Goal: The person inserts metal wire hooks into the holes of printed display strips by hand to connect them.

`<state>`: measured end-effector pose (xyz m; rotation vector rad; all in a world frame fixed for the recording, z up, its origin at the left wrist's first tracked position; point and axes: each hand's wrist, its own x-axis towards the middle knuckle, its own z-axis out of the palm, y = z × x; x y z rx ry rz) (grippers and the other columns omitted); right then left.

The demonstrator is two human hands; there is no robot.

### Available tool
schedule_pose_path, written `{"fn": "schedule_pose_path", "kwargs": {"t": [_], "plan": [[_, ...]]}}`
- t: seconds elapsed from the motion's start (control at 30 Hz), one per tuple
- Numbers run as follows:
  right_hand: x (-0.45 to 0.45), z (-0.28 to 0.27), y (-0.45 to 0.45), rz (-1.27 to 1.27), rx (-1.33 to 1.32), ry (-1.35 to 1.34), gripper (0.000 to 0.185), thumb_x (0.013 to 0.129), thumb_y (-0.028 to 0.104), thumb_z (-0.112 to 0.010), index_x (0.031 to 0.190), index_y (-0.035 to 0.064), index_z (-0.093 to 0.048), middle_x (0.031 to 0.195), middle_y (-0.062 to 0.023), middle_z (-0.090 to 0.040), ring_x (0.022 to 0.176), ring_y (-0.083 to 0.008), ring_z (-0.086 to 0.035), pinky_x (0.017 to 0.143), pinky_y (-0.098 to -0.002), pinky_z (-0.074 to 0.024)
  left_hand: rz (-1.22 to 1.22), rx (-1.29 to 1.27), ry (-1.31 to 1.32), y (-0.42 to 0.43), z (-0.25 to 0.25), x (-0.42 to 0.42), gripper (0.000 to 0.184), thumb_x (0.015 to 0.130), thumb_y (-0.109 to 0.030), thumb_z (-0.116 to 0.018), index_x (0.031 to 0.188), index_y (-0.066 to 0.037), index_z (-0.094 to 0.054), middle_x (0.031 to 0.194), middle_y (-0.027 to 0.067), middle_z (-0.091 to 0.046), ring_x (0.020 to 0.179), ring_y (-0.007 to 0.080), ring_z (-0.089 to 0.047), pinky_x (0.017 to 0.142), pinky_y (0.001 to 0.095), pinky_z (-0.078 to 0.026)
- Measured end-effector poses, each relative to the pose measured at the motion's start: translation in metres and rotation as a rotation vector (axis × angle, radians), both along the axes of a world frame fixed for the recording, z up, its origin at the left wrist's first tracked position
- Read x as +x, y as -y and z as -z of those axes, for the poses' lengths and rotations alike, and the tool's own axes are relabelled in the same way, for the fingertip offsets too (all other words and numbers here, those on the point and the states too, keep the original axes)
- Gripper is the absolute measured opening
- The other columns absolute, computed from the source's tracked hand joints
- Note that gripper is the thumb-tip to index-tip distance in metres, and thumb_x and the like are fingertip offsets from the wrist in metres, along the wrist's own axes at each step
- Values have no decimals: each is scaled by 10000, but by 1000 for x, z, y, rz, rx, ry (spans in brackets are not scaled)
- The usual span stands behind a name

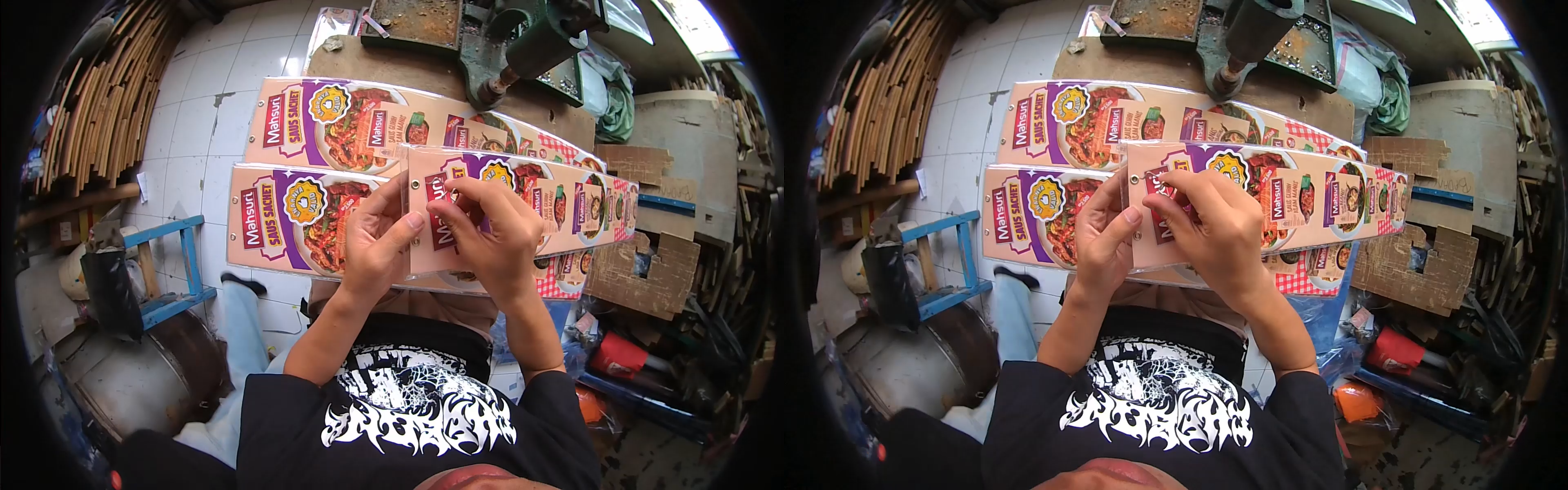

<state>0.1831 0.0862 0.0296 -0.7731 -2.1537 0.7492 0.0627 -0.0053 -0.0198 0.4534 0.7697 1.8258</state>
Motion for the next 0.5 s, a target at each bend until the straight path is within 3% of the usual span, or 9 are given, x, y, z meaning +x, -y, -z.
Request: {"fn": "schedule_pose_path", "kwargs": {"t": [0.17,0.23,0.37,0.5], "plan": [[-2,-5,-6,-87,6,61,227,764,5,-738,979,38,-671,760,-94,-591,675,-245,-603,579,-347,-489,5,-4,-13,2,2,0,555,916,-63,-612,1402,101,-401,1281,188,-586,1150,207,-589,1007,349,-459],[-2,-10,-9,-140,5,69,246,755,-56,-700,981,34,-661,850,-117,-608,752,-272,-624,633,-363,-511,9,-14,-20,2,2,-1,559,916,-69,-614,1403,102,-399,1279,190,-587,1150,207,-589,1005,347,-461],[0,-12,-20,-137,65,47,263,755,-112,-679,968,42,-678,956,-106,-673,857,-237,-688,708,-312,-549,16,-16,-21,1,1,-1,567,915,-79,-616,1404,105,-396,1273,198,-589,1148,205,-591,1002,342,-463],[4,-13,-30,-193,130,62,236,770,-74,-687,986,12,-649,936,-144,-653,820,-296,-663,673,-363,-539,19,-3,-17,1,2,-1,567,916,-80,-612,1403,111,-393,1273,203,-588,1149,206,-589,1005,344,-463]]}}
